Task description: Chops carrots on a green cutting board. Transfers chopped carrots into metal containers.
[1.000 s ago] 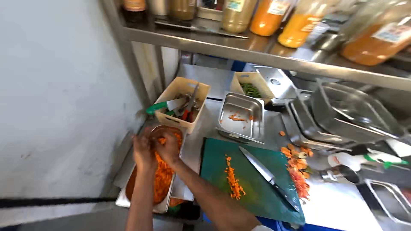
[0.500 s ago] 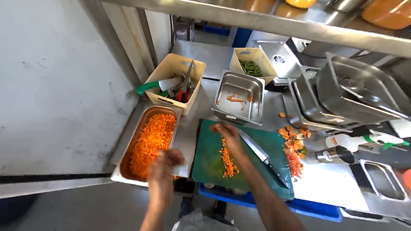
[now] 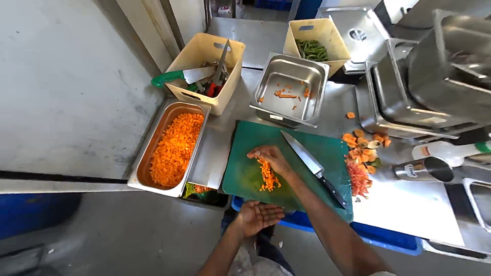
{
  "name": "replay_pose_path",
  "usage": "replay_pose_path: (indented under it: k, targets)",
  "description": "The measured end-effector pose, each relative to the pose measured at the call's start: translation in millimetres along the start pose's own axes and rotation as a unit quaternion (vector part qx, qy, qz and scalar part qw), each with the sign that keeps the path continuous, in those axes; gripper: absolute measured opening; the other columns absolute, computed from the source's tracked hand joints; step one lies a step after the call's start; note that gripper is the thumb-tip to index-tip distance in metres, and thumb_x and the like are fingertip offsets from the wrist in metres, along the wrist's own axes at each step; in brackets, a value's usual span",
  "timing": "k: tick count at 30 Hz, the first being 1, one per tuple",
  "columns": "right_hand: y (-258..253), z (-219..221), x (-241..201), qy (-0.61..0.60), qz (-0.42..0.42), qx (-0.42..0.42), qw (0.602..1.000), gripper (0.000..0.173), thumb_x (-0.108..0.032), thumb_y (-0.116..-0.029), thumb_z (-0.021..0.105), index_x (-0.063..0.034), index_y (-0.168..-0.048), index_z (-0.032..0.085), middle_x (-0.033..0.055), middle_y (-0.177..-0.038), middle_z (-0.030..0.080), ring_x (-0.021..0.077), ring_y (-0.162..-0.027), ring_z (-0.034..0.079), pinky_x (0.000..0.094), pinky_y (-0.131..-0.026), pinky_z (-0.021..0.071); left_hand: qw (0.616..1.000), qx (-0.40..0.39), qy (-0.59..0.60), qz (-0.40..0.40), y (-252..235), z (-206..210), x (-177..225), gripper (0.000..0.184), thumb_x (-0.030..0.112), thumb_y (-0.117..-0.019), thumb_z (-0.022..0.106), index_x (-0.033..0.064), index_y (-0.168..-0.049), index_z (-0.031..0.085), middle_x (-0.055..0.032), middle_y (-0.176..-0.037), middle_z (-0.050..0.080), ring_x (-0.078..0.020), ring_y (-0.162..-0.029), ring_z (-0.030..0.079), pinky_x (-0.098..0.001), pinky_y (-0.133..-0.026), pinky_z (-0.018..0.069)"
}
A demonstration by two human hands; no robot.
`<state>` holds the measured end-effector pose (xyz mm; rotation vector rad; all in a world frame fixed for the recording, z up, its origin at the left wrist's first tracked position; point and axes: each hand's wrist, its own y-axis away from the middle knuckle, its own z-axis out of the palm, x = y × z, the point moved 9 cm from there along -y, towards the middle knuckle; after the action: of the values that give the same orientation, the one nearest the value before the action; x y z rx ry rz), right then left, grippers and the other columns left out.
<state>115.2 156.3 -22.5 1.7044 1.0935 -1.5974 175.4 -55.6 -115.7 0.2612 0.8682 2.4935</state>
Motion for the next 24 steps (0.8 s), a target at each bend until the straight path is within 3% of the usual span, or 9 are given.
replay_pose_path:
  k: [3, 6, 8, 11, 14, 16, 18, 20, 24]
  targets:
    - [30.8, 16.3, -10.8, 0.023, -0.013, -0.009, 1.0, 0.041, -0.032, -0.1045, 0.049, -0.0046, -0.099, 0.079, 0.007, -0.108, 0.077, 0.0198, -0.105, 0.072, 0.0406, -0.096, 0.0589, 0.999, -0.037, -0.01, -0.035, -5.0, 17.4, -6.4, 0.085, 0.047, -0.1066, -0.005, -0.0082, -0.135, 0.053, -0.0293, -0.133, 0.062, -0.0415, -0.123, 0.062, -0.0527, -0.106, 0.0501]
    - [61.4, 32.2, -16.7, 0.029, -0.01, -0.011, 0.999, 0.039, -0.035, -0.1023, 0.052, -0.0077, -0.094, 0.08, 0.0037, -0.105, 0.078, 0.016, -0.097, 0.073, 0.0371, -0.087, 0.0614, 0.998, -0.061, 0.014, -0.022, -8.5, 14.3, -1.8, 0.086, 0.049, -0.1076, -0.003, -0.0102, -0.134, 0.053, -0.0306, -0.133, 0.062, -0.043, -0.126, 0.06, -0.0531, -0.108, 0.0486]
    - [83.5, 44.8, -17.0, 0.023, -0.007, -0.007, 1.0, 0.039, -0.036, -0.1026, 0.055, -0.0072, -0.096, 0.08, 0.0045, -0.106, 0.078, 0.0167, -0.1, 0.073, 0.0387, -0.091, 0.061, 0.998, -0.054, 0.041, -0.001, -5.5, 7.6, 4.8, 0.085, 0.047, -0.1072, -0.003, -0.0099, -0.128, 0.057, -0.0305, -0.128, 0.065, -0.0439, -0.123, 0.063, -0.0545, -0.106, 0.0499]
    - [113.6, 65.3, -19.0, 0.008, -0.023, 0.007, 1.0, 0.041, -0.038, -0.1032, 0.055, -0.0052, -0.093, 0.078, 0.0076, -0.104, 0.077, 0.0191, -0.103, 0.072, 0.0414, -0.095, 0.0591, 0.998, -0.031, 0.055, 0.03, -2.3, -1.6, 9.8, 0.084, 0.055, -0.1054, -0.002, 0.0012, -0.109, 0.062, -0.0226, -0.101, 0.072, -0.0365, -0.096, 0.071, -0.052, -0.088, 0.0589]
    - [136.3, 82.2, -24.6, -0.033, -0.012, 0.058, 0.998, 0.04, -0.033, -0.1044, 0.056, -0.0028, -0.089, 0.076, 0.0081, -0.094, 0.077, 0.0167, -0.091, 0.073, 0.0373, -0.085, 0.0614, 0.997, -0.047, 0.056, 0.032, 2.2, -2.9, 11.6, 0.073, 0.047, -0.1067, 0.007, 0.0062, -0.092, 0.066, -0.0167, -0.085, 0.073, -0.027, -0.076, 0.072, -0.0413, -0.068, 0.0618]
    - [144.4, 85.7, -28.8, -0.076, 0.006, 0.094, 0.993, 0.038, -0.028, -0.1051, 0.055, -0.0015, -0.087, 0.075, 0.0086, -0.086, 0.076, 0.0165, -0.08, 0.073, 0.0358, -0.076, 0.0617, 0.998, -0.018, 0.047, 0.027, 4.1, -5.9, 12.9, 0.068, 0.041, -0.1087, 0.012, 0.0061, -0.085, 0.066, -0.0147, -0.079, 0.072, -0.0239, -0.07, 0.071, -0.038, -0.063, 0.0614]
    - [139.8, 69.1, -40.6, -0.117, 0.012, 0.129, 0.985, 0.041, -0.031, -0.107, 0.053, -0.0019, -0.09, 0.076, 0.0108, -0.089, 0.077, 0.0211, -0.083, 0.075, 0.0399, -0.08, 0.0632, 0.999, 0.004, 0.044, 0.029, 2.7, -9.9, 13.8, 0.062, 0.038, -0.1098, 0.017, 0.0032, -0.094, 0.066, -0.017, -0.087, 0.073, -0.0271, -0.078, 0.073, -0.0406, -0.07, 0.0627]
    - [121.5, 26.7, -43.7, -0.12, 0.032, 0.186, 0.975, 0.044, -0.037, -0.1062, 0.05, -0.0061, -0.089, 0.077, 0.0099, -0.092, 0.078, 0.0243, -0.088, 0.076, 0.0443, -0.086, 0.0627, 0.998, 0.005, 0.054, 0.029, -1.2, -12.5, 14.5, 0.062, 0.039, -0.1113, 0.014, -0.0008, -0.112, 0.062, -0.022, -0.105, 0.071, -0.0355, -0.099, 0.071, -0.0488, -0.088, 0.0598]
    - [85.1, -40.8, -13.9, -0.021, 0.07, 0.22, 0.973, 0.048, -0.041, -0.1107, 0.035, -0.0073, -0.114, 0.07, 0.0075, -0.111, 0.075, 0.0218, -0.104, 0.072, 0.0419, -0.096, 0.0585, 0.999, 0.011, 0.048, 0.017, -8.8, -19.3, 8.9, 0.059, 0.035, -0.1112, 0.016, -0.0021, -0.112, 0.062, -0.0223, -0.106, 0.071, -0.0364, -0.101, 0.071, -0.0478, -0.09, 0.0592]
